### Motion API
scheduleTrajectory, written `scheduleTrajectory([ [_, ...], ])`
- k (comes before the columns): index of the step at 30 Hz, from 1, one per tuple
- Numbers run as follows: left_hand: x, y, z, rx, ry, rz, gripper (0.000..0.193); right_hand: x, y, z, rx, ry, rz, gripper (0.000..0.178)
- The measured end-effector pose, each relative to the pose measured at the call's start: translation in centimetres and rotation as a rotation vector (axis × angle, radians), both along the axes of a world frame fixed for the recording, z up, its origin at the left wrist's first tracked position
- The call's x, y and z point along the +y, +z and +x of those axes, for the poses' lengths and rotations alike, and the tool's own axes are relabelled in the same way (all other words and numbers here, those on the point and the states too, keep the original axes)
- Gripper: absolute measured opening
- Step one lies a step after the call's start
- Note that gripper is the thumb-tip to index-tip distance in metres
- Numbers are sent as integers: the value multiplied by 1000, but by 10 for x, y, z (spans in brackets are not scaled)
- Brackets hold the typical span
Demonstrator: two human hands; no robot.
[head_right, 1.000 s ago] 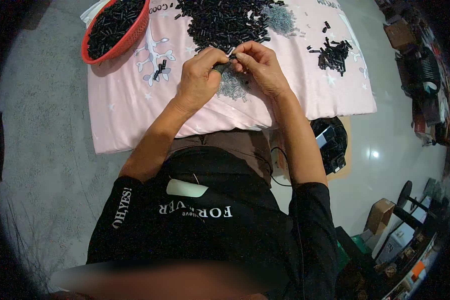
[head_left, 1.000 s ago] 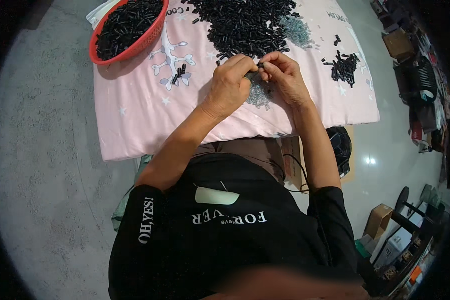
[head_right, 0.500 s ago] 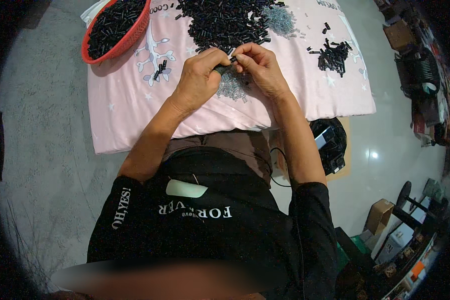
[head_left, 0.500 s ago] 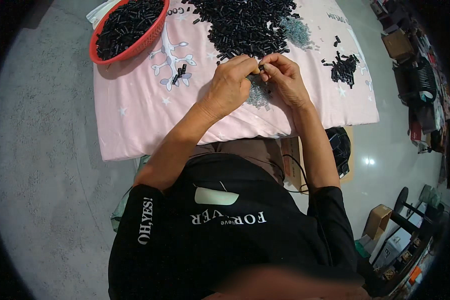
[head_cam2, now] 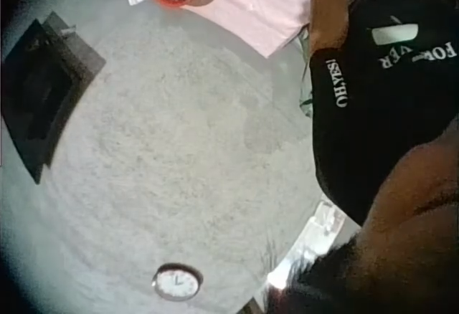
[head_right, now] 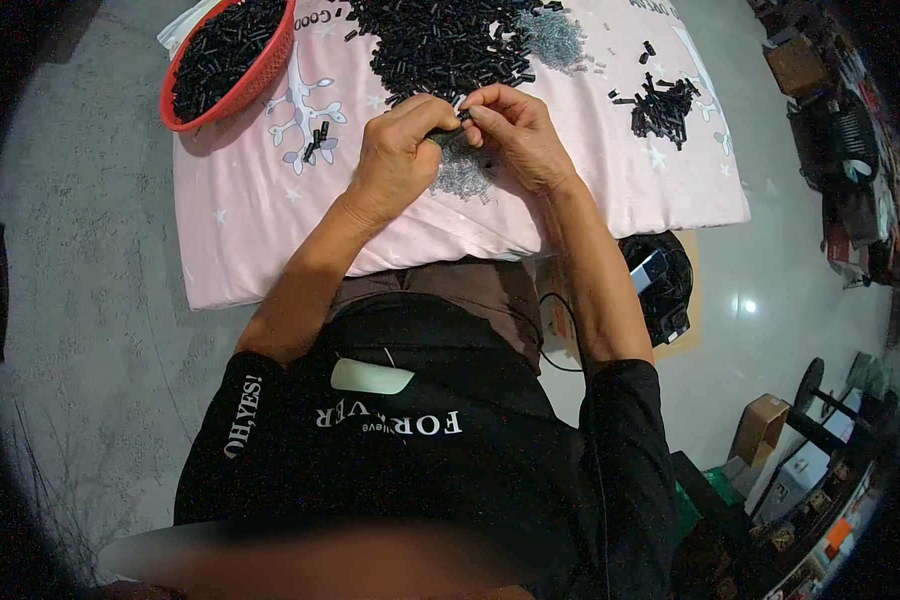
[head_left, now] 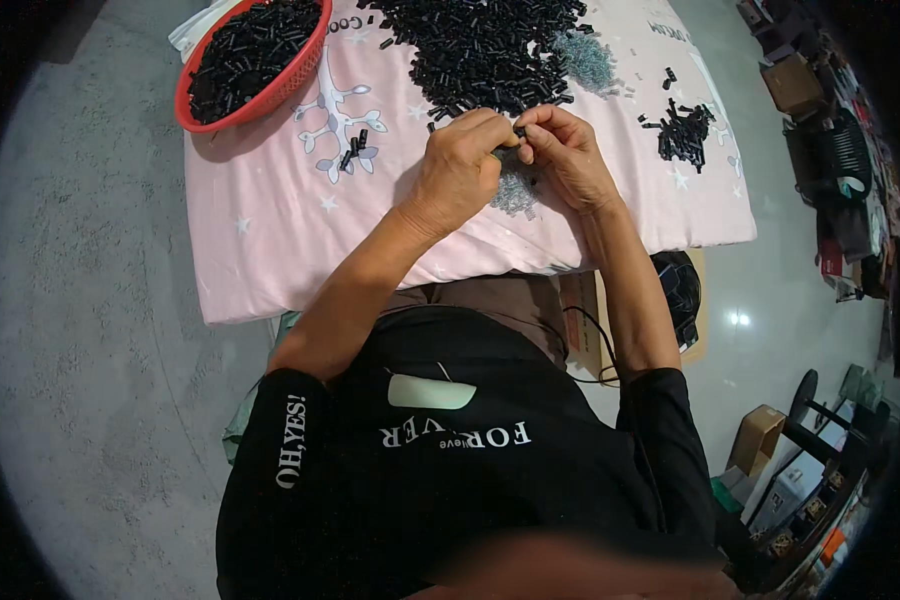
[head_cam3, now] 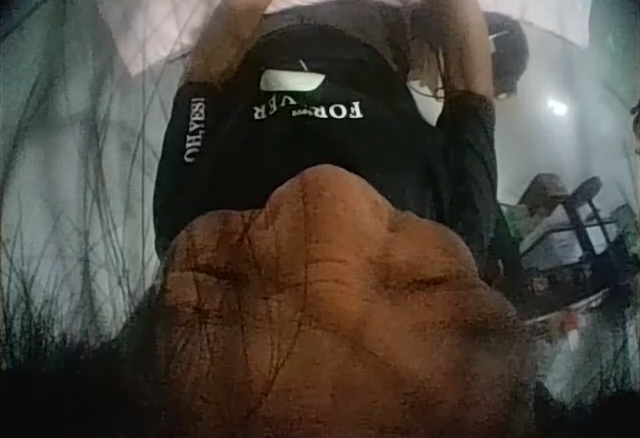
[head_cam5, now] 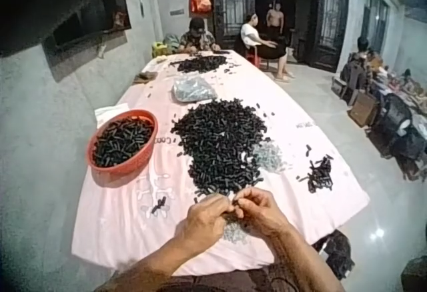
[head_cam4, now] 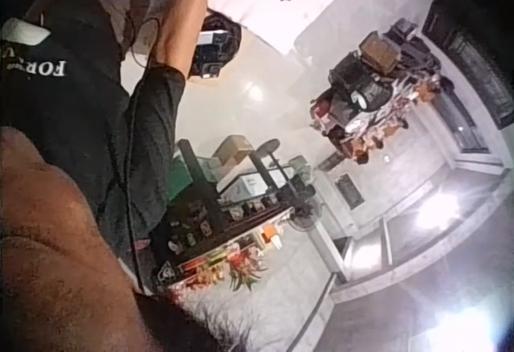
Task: Assembling small plastic components by inserting tiny metal pins into them.
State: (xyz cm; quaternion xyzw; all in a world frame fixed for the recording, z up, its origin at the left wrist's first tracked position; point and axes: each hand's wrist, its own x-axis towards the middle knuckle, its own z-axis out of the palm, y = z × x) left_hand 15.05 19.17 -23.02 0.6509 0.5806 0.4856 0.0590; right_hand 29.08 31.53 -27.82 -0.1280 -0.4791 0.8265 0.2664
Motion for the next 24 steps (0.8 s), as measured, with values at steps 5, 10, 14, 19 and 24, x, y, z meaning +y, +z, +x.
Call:
scheduleTrajectory([
  [5, -3, 3, -6, -113, 21, -95, 30, -5, 6, -1, 15, 18, -12, 13],
  [10, -5, -2, -6, -128, -2, -114, 31, -7, 7, 0, -26, -3, 1, 15],
  [14, -5, 0, -4, -113, -8, -122, 32, -5, 5, -1, -36, -7, -15, 15],
  [19, -4, 2, -5, -109, -36, -126, 38, -2, 5, -1, -8, 4, -14, 15],
  [24, -4, 5, -8, -59, -72, -196, 47, -2, 7, -2, -16, 26, 18, 18],
])
